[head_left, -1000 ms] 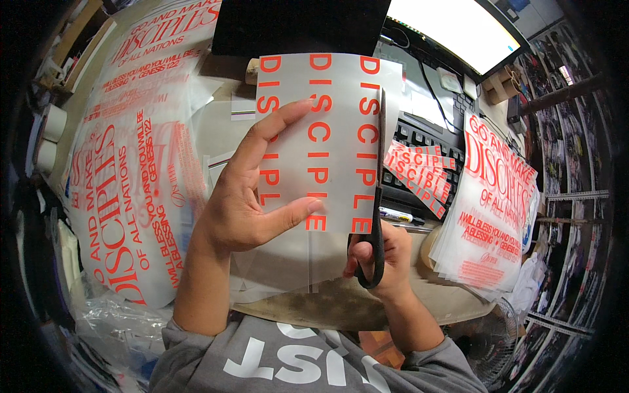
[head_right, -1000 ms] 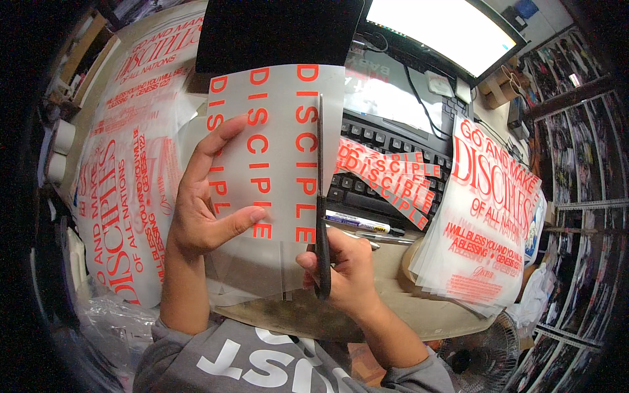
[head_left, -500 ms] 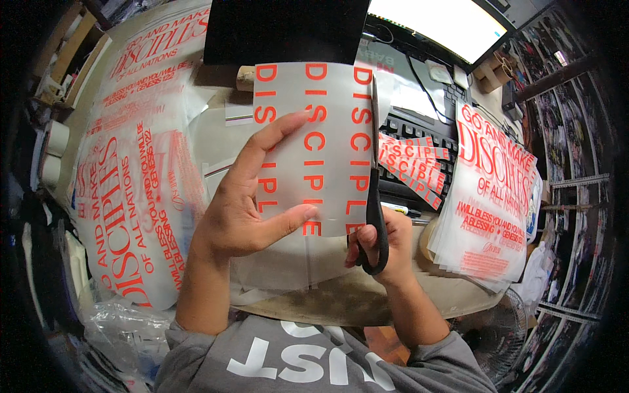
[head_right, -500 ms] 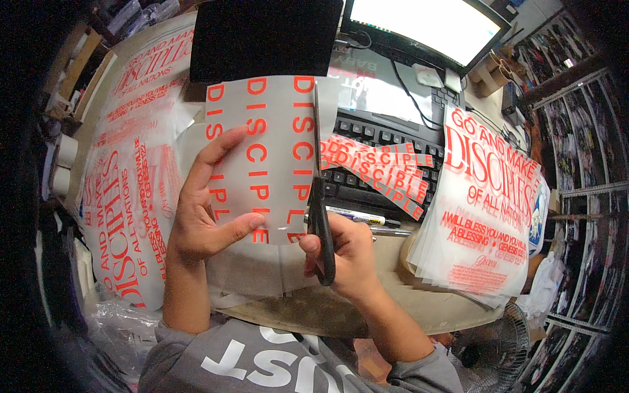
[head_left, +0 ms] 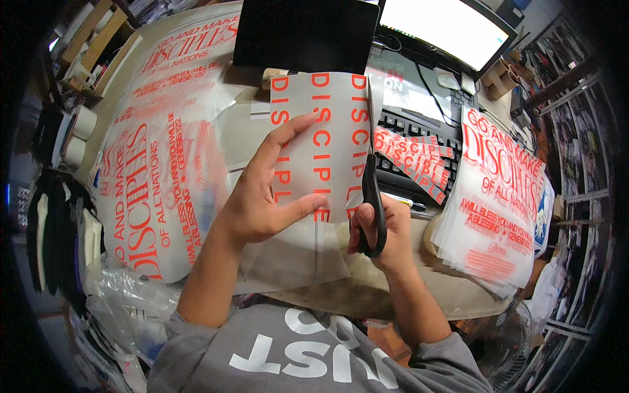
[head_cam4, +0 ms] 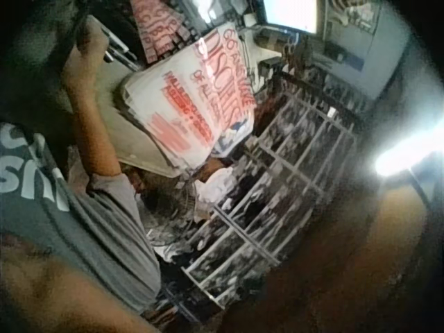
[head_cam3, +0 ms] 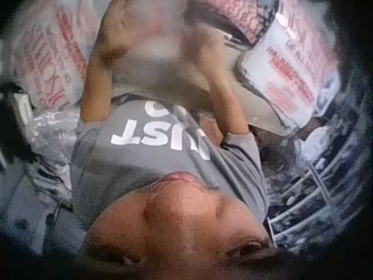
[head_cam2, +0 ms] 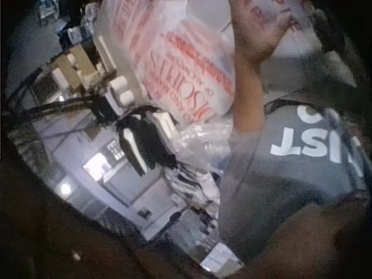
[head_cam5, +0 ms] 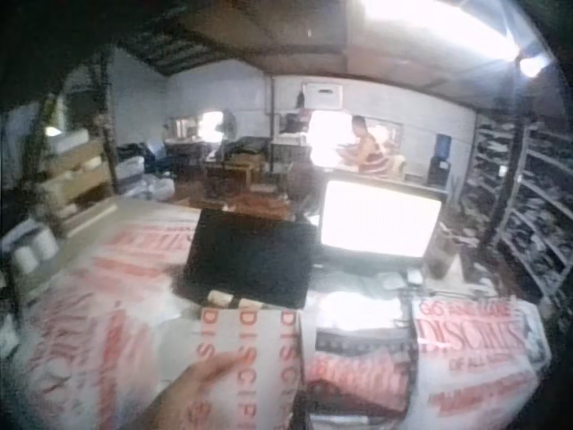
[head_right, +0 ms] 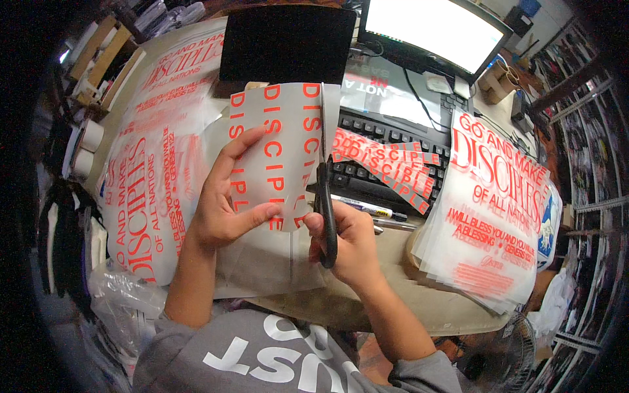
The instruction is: The person uses scissors to cut a white plastic bag printed with red text into narrow strips. They repeatedly trim the bag, then fold and roll the resulting strips into a compact bundle on the desk.
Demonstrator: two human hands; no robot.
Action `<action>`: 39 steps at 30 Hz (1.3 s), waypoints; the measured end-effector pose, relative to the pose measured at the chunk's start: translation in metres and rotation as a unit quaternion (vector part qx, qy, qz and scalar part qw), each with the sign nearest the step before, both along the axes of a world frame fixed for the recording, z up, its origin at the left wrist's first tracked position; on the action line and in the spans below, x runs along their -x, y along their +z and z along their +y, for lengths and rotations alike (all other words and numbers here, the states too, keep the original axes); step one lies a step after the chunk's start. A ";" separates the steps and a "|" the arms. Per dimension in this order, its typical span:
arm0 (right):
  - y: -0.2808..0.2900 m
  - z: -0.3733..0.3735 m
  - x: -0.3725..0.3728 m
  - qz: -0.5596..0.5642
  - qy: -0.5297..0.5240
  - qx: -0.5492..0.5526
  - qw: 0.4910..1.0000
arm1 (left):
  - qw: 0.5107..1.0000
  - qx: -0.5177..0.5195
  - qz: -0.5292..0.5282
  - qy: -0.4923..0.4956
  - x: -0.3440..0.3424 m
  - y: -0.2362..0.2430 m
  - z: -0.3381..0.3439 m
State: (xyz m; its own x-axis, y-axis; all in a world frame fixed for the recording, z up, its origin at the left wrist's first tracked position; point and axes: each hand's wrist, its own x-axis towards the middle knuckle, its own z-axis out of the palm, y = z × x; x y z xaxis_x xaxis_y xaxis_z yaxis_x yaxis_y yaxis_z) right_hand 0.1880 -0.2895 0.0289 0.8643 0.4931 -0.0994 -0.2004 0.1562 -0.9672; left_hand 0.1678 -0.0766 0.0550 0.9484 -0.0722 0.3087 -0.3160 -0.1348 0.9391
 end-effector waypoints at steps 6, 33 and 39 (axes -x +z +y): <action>-0.002 0.004 0.004 0.025 0.016 -0.004 1.000 | 1.000 0.012 0.008 0.013 0.008 -0.005 0.000; -0.015 -0.001 -0.025 0.041 0.005 0.038 0.998 | 0.911 -0.126 0.325 -0.222 0.009 0.035 0.054; -0.022 0.002 -0.022 0.052 -0.079 -0.055 0.994 | 0.975 -0.127 0.179 0.025 -0.001 0.014 0.062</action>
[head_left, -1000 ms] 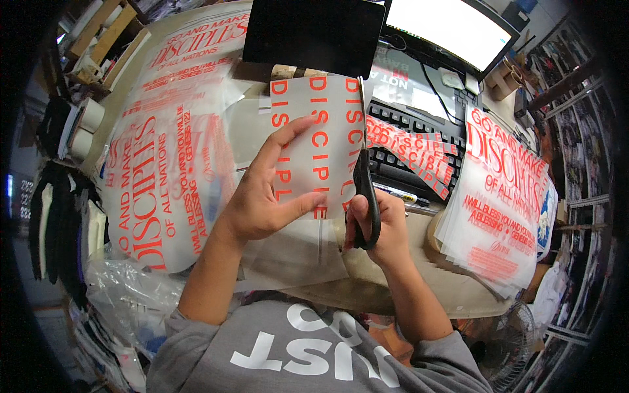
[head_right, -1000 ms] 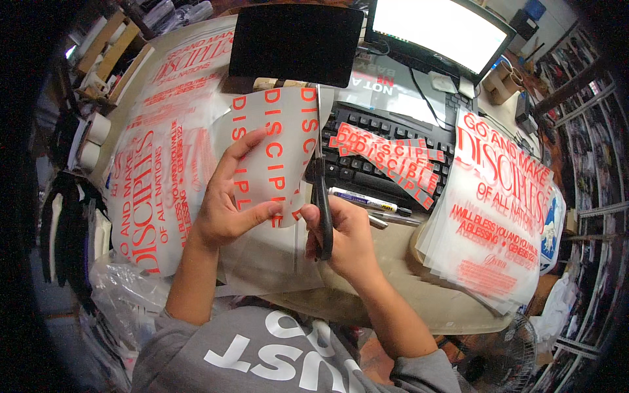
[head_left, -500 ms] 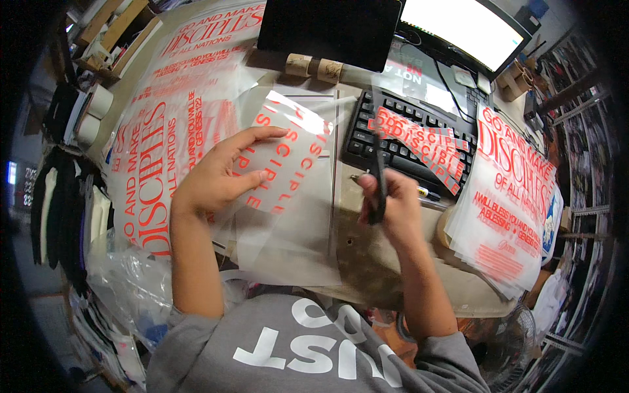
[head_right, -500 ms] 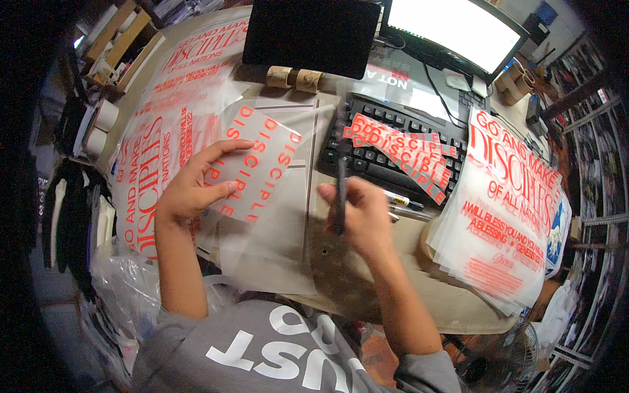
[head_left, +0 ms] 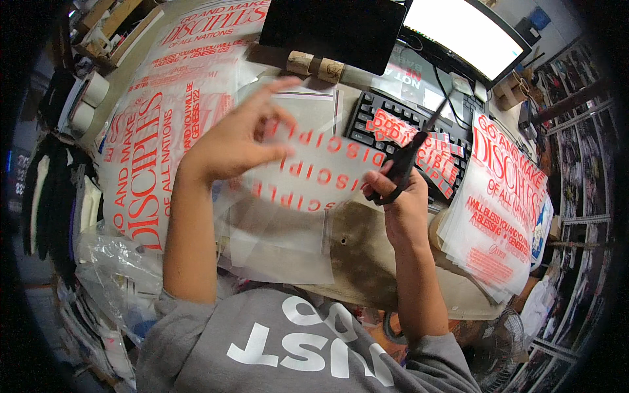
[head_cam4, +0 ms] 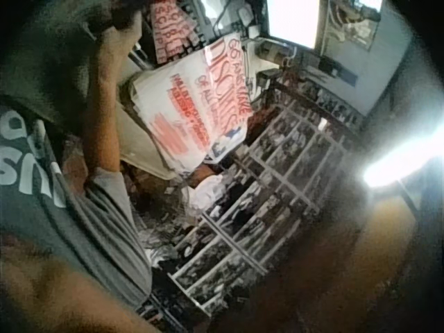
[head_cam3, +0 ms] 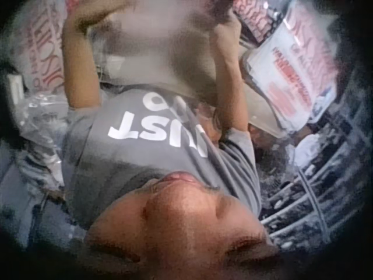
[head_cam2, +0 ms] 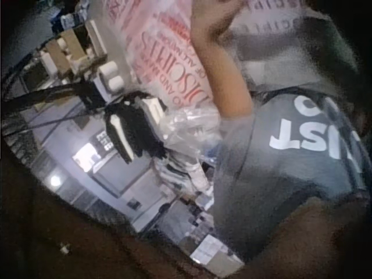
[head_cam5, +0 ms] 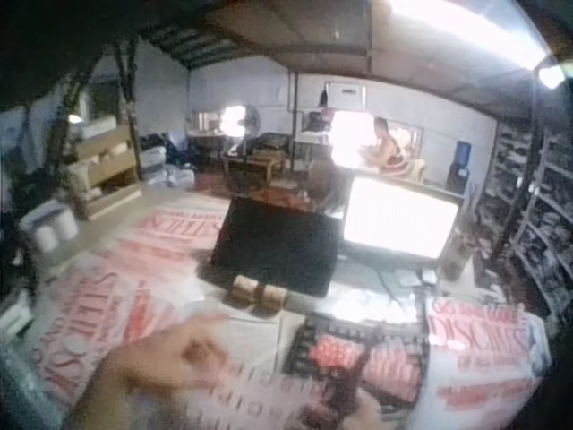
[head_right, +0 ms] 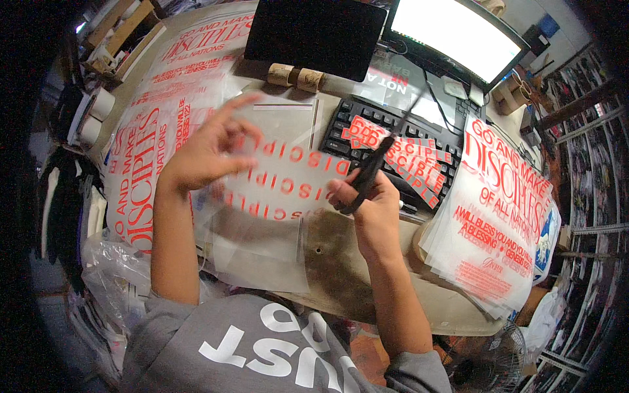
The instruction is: The person uses scissors to cut a white plastic bag printed with red text into narrow strips. They repeatedly trim the bag, then fold and roll the resulting strips into a compact bundle on the desk.
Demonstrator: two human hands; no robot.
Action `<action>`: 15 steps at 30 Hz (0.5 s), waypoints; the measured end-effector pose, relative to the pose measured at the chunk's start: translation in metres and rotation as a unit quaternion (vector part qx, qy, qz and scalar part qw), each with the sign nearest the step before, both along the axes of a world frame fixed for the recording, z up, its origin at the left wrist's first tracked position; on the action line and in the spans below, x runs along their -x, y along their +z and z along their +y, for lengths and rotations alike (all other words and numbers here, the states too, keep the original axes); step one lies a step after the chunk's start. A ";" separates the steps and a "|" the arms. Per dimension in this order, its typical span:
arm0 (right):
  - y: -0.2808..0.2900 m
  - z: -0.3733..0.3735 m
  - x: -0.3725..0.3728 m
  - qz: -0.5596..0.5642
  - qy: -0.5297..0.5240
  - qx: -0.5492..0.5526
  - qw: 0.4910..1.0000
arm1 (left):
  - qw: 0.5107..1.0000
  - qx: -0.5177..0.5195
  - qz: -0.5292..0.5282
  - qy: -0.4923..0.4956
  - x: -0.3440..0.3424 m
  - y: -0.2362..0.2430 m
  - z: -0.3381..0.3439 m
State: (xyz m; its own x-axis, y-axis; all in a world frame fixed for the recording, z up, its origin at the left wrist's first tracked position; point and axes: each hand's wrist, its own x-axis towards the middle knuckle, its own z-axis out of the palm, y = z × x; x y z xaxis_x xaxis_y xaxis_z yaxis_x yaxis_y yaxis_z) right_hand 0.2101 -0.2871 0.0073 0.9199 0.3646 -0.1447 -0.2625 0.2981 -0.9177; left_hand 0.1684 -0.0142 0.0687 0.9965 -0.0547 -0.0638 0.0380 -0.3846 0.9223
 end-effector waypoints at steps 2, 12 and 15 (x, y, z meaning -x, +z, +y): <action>0.003 0.001 -0.001 0.031 -0.039 -0.016 0.999 | 0.985 -0.038 -0.106 0.129 0.010 -0.006 -0.004; 0.000 0.004 0.010 0.147 -0.094 -0.173 0.969 | 0.992 -0.042 -0.098 0.062 0.041 -0.015 -0.070; -0.003 0.013 0.021 0.165 -0.046 -0.166 0.971 | 0.963 0.113 -0.164 0.183 0.025 -0.046 -0.074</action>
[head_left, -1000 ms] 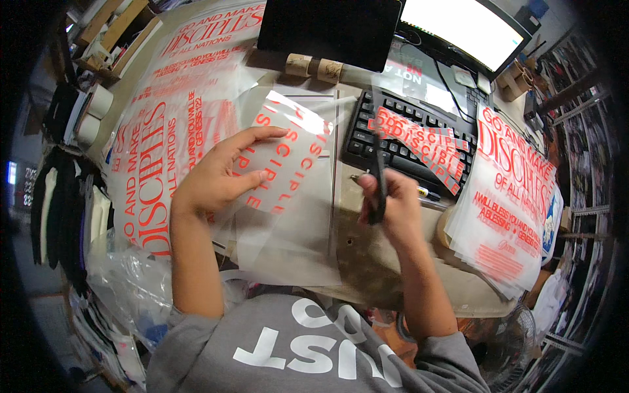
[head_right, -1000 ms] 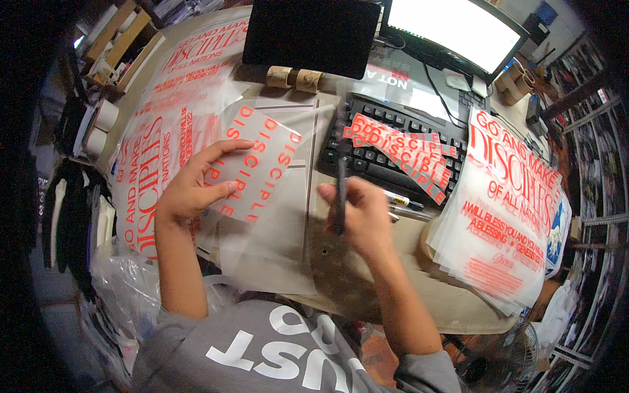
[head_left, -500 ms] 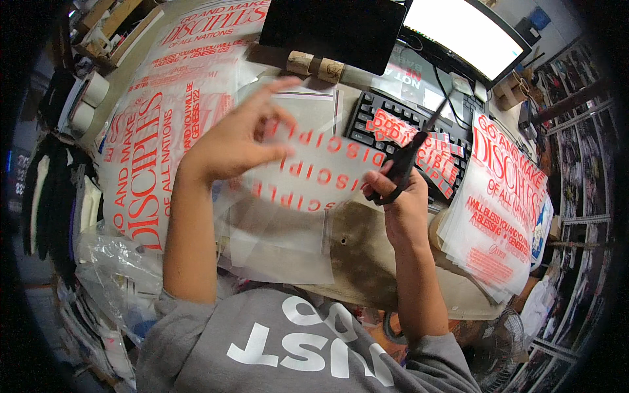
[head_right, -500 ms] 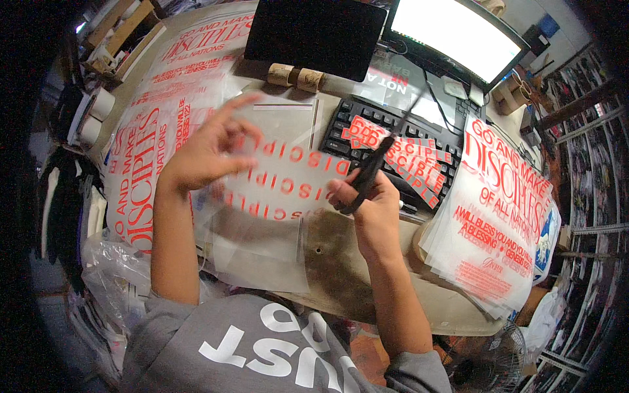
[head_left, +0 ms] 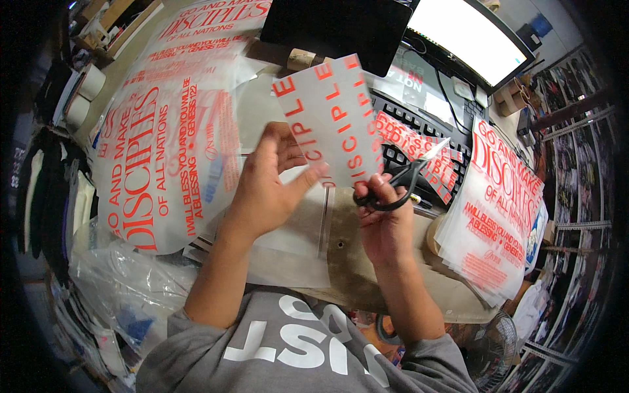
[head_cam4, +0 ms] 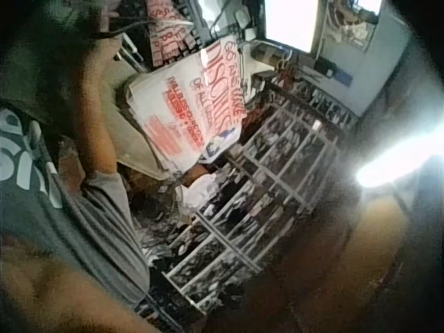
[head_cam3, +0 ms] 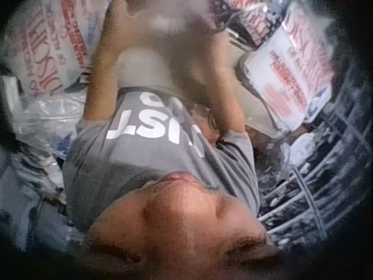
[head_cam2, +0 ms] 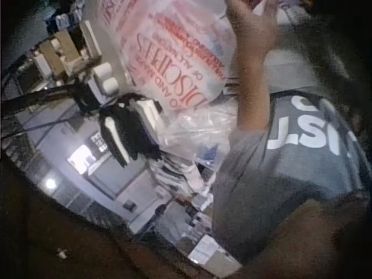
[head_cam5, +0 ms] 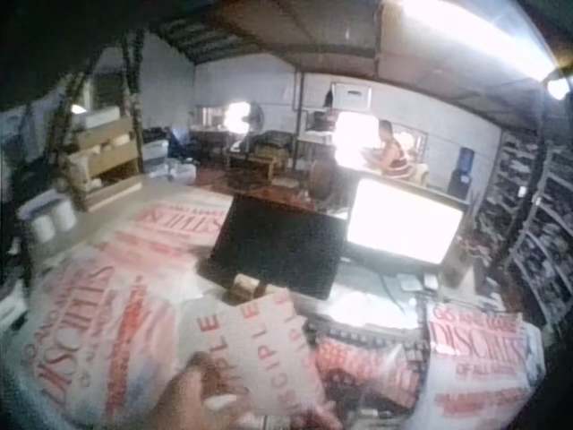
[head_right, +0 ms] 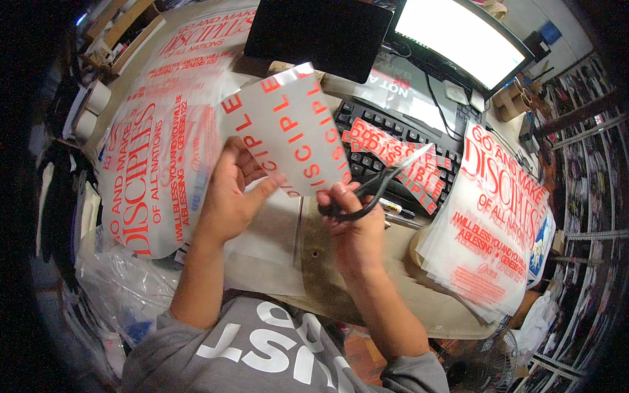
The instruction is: The person uses scissors to cut a white plastic bag printed with red text into narrow strips. They repeatedly trim the bag, then fold and roll the resulting strips into a compact bundle on the desk.
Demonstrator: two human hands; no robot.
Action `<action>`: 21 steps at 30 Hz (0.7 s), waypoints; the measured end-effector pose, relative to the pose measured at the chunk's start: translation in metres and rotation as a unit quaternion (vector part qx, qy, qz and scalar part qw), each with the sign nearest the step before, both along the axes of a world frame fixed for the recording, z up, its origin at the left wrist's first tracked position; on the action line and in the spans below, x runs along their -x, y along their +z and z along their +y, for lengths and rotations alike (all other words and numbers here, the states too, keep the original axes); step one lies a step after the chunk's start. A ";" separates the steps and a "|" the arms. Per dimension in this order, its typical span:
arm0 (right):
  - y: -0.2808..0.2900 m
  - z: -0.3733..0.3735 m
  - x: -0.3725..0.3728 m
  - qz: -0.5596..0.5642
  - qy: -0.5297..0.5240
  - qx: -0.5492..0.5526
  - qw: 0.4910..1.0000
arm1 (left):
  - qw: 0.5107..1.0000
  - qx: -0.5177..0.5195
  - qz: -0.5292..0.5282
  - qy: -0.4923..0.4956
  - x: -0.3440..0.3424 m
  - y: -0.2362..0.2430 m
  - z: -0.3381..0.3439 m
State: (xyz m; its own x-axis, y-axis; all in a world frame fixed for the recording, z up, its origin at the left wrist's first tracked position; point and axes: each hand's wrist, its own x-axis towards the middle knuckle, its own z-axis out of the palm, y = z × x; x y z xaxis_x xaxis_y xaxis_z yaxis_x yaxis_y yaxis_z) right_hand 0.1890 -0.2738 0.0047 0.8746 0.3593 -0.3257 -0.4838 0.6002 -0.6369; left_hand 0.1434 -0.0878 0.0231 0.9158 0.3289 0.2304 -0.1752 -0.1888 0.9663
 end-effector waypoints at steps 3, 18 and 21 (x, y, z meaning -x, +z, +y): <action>0.009 0.013 0.012 -0.005 0.032 0.116 0.993 | 0.989 0.131 -0.065 0.015 0.002 -0.012 0.013; 0.029 -0.024 0.082 0.034 0.378 0.212 0.900 | 0.973 0.183 0.136 -0.009 0.008 -0.037 0.062; 0.028 -0.023 0.086 0.053 0.396 0.224 0.889 | 0.973 0.187 0.125 -0.049 0.011 -0.032 0.060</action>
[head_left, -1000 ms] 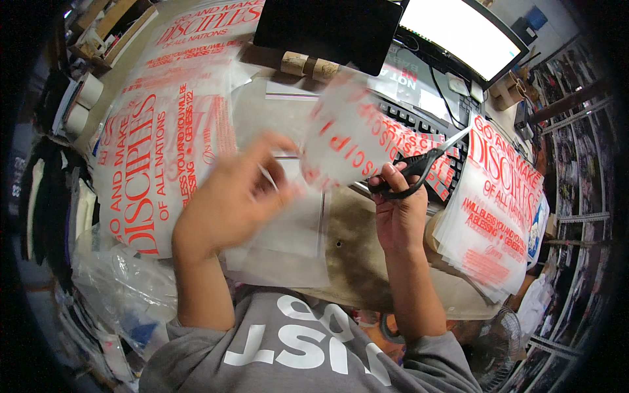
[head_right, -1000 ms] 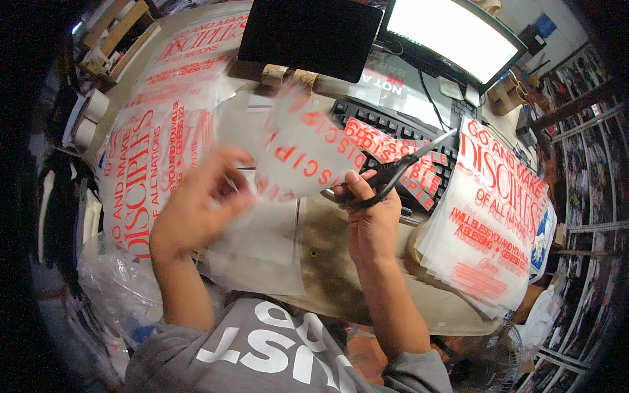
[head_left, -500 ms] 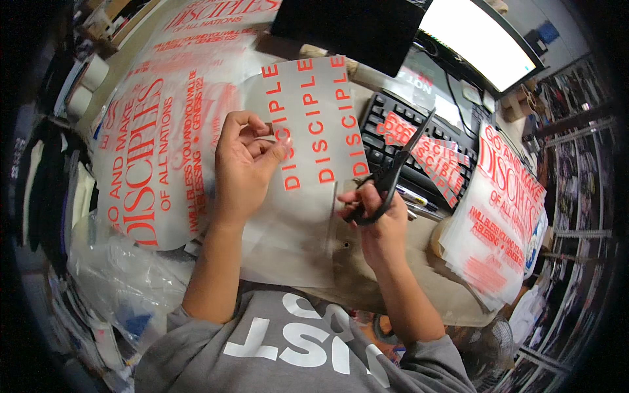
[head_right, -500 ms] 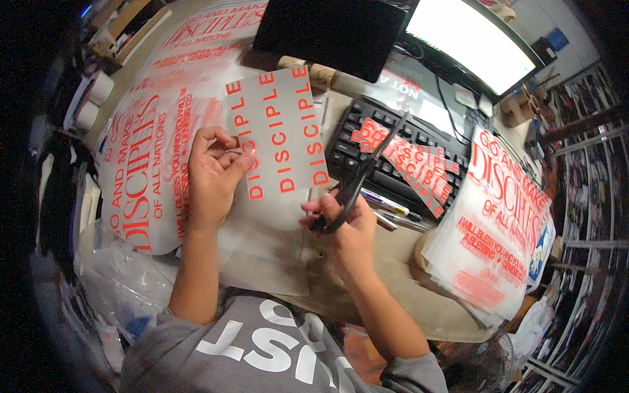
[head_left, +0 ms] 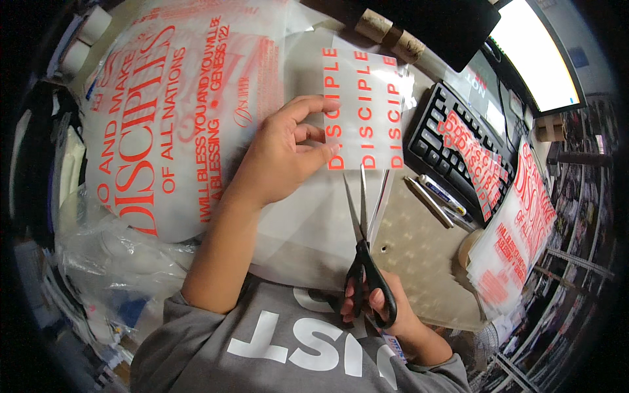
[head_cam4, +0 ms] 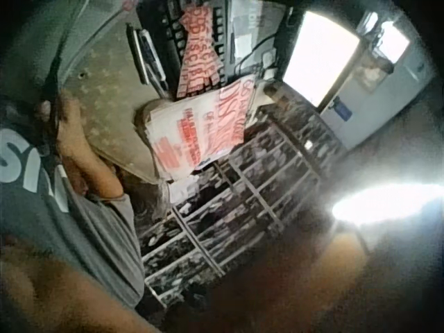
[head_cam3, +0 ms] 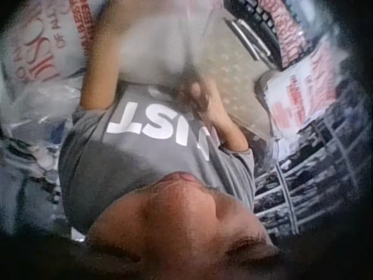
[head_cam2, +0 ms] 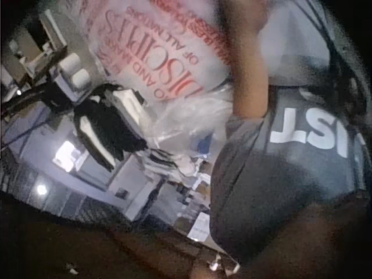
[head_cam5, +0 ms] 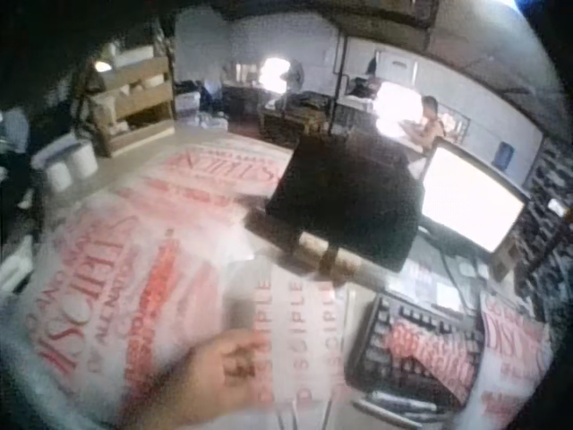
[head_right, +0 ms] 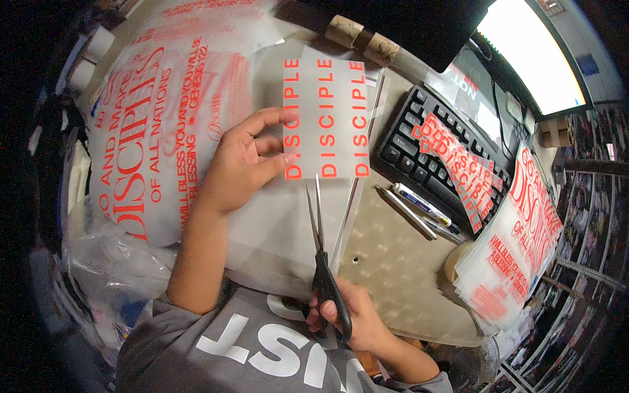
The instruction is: The person uses scissors to cut a white plastic bag printed with red text into narrow strips. They repeatedly trim the bag, then fold and roll the resulting strips into a compact bundle on the desk.
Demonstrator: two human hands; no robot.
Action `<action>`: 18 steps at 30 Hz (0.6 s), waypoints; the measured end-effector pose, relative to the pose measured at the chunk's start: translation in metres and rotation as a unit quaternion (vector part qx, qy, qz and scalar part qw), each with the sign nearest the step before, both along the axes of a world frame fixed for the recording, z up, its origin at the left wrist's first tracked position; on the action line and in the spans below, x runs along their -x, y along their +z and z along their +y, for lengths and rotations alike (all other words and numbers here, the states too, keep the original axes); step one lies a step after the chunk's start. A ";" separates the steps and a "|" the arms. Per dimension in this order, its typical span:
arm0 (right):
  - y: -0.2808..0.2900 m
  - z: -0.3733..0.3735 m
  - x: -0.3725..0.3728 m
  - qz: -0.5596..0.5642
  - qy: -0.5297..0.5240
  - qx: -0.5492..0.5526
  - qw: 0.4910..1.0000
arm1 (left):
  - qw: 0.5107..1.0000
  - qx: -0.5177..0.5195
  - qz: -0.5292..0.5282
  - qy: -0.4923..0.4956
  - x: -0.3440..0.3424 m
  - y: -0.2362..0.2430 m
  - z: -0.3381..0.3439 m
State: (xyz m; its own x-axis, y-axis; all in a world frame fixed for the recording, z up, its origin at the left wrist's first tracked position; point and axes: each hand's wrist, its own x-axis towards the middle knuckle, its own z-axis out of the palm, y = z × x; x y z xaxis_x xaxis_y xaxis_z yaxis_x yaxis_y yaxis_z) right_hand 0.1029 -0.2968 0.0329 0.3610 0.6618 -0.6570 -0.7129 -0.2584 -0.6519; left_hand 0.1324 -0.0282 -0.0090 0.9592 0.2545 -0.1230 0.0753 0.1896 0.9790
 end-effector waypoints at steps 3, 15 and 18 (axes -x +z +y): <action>-0.002 0.011 -0.005 0.005 -0.021 -0.026 0.999 | 1.000 0.014 -0.011 -0.016 0.003 0.002 -0.004; -0.007 0.041 -0.011 -0.067 -0.041 0.002 0.997 | 0.998 0.036 -0.059 -0.011 0.005 0.004 -0.009; -0.009 0.042 -0.010 -0.079 -0.044 0.007 0.996 | 0.998 0.027 -0.062 -0.016 0.006 0.002 -0.009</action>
State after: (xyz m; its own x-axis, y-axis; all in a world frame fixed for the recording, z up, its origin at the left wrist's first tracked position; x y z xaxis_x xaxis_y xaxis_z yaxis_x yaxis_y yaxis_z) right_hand 0.1128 -0.2544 0.0241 0.5168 0.6138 -0.5968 -0.6221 -0.2096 -0.7543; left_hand 0.1266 -0.0372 -0.0073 0.9753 0.2205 -0.0152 -0.0396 0.2423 0.9694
